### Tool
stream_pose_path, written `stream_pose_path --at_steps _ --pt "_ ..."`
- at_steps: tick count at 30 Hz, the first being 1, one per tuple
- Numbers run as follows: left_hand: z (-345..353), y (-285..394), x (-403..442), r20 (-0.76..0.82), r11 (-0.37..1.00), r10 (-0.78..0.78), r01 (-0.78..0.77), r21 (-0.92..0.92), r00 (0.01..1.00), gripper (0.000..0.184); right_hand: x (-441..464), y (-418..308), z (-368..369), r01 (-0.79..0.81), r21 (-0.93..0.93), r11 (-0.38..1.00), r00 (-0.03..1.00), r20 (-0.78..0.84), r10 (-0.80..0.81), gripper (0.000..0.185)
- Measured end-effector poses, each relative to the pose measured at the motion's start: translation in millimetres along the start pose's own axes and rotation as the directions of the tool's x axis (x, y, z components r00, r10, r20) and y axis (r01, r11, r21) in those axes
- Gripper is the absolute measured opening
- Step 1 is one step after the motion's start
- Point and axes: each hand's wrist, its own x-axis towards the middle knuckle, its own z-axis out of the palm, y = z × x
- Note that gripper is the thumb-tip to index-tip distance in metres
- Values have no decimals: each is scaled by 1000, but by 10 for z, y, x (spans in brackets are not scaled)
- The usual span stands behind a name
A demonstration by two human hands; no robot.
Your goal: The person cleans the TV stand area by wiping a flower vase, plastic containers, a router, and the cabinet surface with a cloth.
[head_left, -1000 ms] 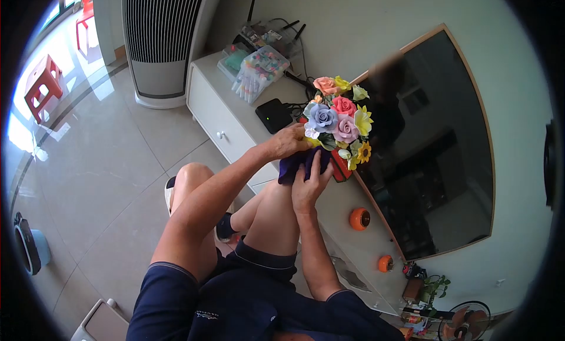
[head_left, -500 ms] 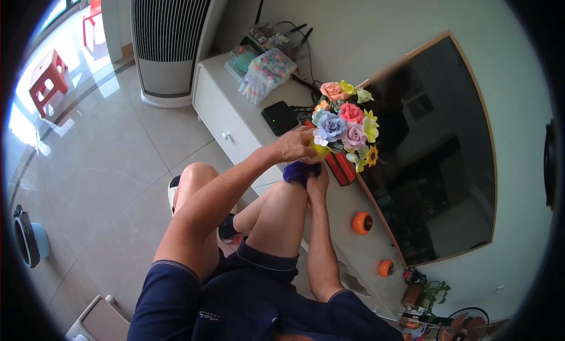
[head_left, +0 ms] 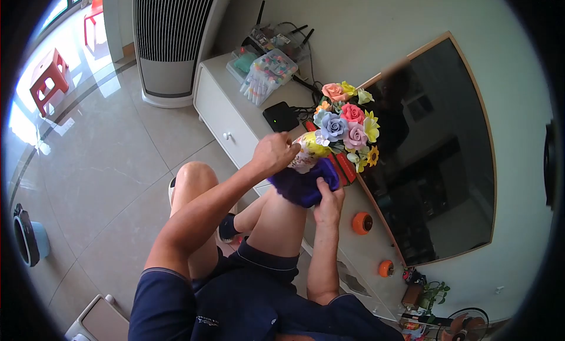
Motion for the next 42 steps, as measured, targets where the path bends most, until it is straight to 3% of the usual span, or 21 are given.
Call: stream_pose_path --at_steps 2,4,6,9,12,15,16,19,21,22,25,26,28,31,35,36,39,42 --pt "168 -242 -77 69 950 -17 38 -311 997 58 -82 64 122 -50 25 998 993 106 47 56" --pt "324 -343 -251 96 828 -3 57 -559 995 67 -150 134 313 49 -36 998 964 265 -38 66" --pt "408 -402 -292 137 745 -40 121 -656 990 62 -232 106 474 153 -117 981 908 409 -93 82" --pt "338 -355 -341 127 503 -129 176 -846 983 41 -204 -1 529 167 -50 985 860 496 -120 83" --pt "329 -404 -235 48 299 -154 93 -950 987 31 -109 -184 370 116 -257 959 957 289 -38 71" --pt "338 -463 -76 -107 408 -217 -9 -913 970 28 218 -64 -68 154 -511 846 988 98 -121 62" --pt "283 -424 -76 -99 389 -204 -12 -921 974 27 265 -39 -114 162 -577 800 984 40 -171 60" --pt "244 -317 -22 -102 308 -176 -44 -951 979 25 458 26 -86 270 -335 903 957 197 -213 53" --pt "327 -267 110 -148 228 -169 -107 -968 974 23 629 216 -125 314 -217 925 942 196 -274 55" --pt "421 -327 231 -181 315 -176 -119 -941 968 25 720 309 -120 336 -153 929 932 195 -305 56" --pt "538 -324 417 -516 676 -130 -305 -671 847 29 774 340 -4 346 24 938 924 162 -346 58" --pt "538 -346 422 -483 771 -49 -274 -575 874 35 761 329 66 364 87 927 920 125 -373 59" --pt "595 -226 391 -580 845 91 -371 -386 809 38 726 310 182 367 142 919 921 84 -380 61" --pt "728 -96 281 -657 879 269 -458 -131 704 43 766 340 349 333 160 929 943 -67 -326 60" --pt "876 -145 263 -696 863 408 -498 83 591 49 914 412 263 252 209 945 968 -55 -246 62" --pt "896 -136 250 -681 874 413 -473 110 605 49 938 432 244 284 147 948 958 -88 -273 64" --pt "885 -116 303 -678 881 430 -442 171 596 48 982 420 243 336 192 922 940 -131 -316 65" --pt "805 -76 400 -660 877 394 -475 63 640 42 931 385 307 300 170 939 936 -240 -256 64"
